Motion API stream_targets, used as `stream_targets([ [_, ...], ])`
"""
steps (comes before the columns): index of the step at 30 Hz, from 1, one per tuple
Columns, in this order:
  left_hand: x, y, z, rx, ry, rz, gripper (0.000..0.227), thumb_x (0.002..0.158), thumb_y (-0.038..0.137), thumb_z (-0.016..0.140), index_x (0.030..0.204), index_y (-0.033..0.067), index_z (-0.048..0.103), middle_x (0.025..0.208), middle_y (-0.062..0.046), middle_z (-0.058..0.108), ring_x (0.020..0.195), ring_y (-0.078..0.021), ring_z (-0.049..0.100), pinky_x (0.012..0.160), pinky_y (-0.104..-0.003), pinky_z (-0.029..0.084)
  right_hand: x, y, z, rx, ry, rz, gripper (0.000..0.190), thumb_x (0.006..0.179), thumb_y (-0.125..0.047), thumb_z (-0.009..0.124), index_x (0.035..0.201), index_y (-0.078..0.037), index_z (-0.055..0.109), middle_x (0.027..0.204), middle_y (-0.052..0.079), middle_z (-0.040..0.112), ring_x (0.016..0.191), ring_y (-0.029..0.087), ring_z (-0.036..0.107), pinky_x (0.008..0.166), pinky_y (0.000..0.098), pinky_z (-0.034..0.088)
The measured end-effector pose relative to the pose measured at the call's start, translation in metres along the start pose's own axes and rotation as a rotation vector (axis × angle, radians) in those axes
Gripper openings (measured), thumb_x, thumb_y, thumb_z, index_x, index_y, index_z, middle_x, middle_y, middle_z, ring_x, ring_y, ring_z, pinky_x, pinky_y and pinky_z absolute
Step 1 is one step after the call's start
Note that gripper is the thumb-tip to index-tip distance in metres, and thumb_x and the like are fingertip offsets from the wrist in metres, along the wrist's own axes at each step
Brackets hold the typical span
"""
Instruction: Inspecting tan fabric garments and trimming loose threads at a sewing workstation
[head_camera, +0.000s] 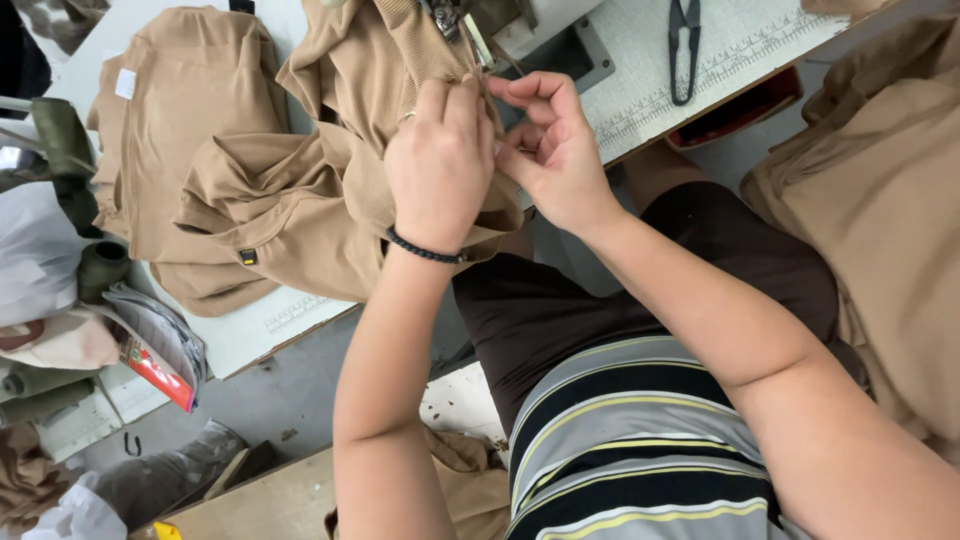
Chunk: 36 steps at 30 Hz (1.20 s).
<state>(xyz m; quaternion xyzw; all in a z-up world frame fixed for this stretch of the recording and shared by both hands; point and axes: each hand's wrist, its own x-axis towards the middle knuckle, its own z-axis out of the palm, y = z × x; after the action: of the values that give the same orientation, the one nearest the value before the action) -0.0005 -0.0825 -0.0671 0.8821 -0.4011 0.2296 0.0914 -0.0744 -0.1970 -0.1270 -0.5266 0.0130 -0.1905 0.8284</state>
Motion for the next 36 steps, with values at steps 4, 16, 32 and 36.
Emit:
stream_targets([
  [4,-0.015,0.004,0.014,0.174,0.052,-0.003,0.022,0.101,0.019,0.064,0.119,0.0066,0.066,0.095,-0.007,0.059,0.056,-0.0231,0.063,0.043,-0.035,0.049,-0.001,0.003,-0.004,0.051,-0.046,-0.018,0.046,0.098,0.012,0.068,0.127,-0.012,0.041,0.147,0.016,0.057,0.081,0.011,0.059,0.086,0.0224,0.054],
  [16,-0.042,0.022,0.027,0.033,0.12,-0.029,0.024,0.103,0.008,0.063,0.125,0.0025,0.066,0.102,-0.007,0.06,0.084,-0.0247,0.067,0.067,-0.035,0.058,-0.002,0.009,-0.009,0.032,-0.022,0.03,0.043,0.098,0.017,0.058,0.127,-0.011,0.042,0.136,0.014,0.065,0.097,0.011,0.063,0.092,0.0214,0.054],
  [32,-0.068,0.039,0.021,-0.138,0.063,-0.073,0.014,0.103,0.015,0.065,0.114,0.0066,0.069,0.102,-0.006,0.063,0.081,-0.0268,0.063,0.069,-0.04,0.054,-0.001,0.01,-0.015,-0.104,0.068,0.109,0.018,0.095,-0.009,0.077,0.112,-0.005,0.071,0.101,0.005,0.074,0.093,0.011,0.07,0.088,0.0203,0.062],
  [36,-0.075,0.033,0.034,-0.086,0.104,-0.005,0.013,0.096,0.016,0.069,0.108,0.0135,0.073,0.096,-0.001,0.062,0.087,-0.0223,0.069,0.073,-0.033,0.056,0.004,0.035,-0.02,-0.128,0.152,0.007,0.019,0.095,-0.01,0.082,0.11,-0.001,0.075,0.083,0.011,0.074,0.073,0.004,0.067,0.058,0.0179,0.057],
])
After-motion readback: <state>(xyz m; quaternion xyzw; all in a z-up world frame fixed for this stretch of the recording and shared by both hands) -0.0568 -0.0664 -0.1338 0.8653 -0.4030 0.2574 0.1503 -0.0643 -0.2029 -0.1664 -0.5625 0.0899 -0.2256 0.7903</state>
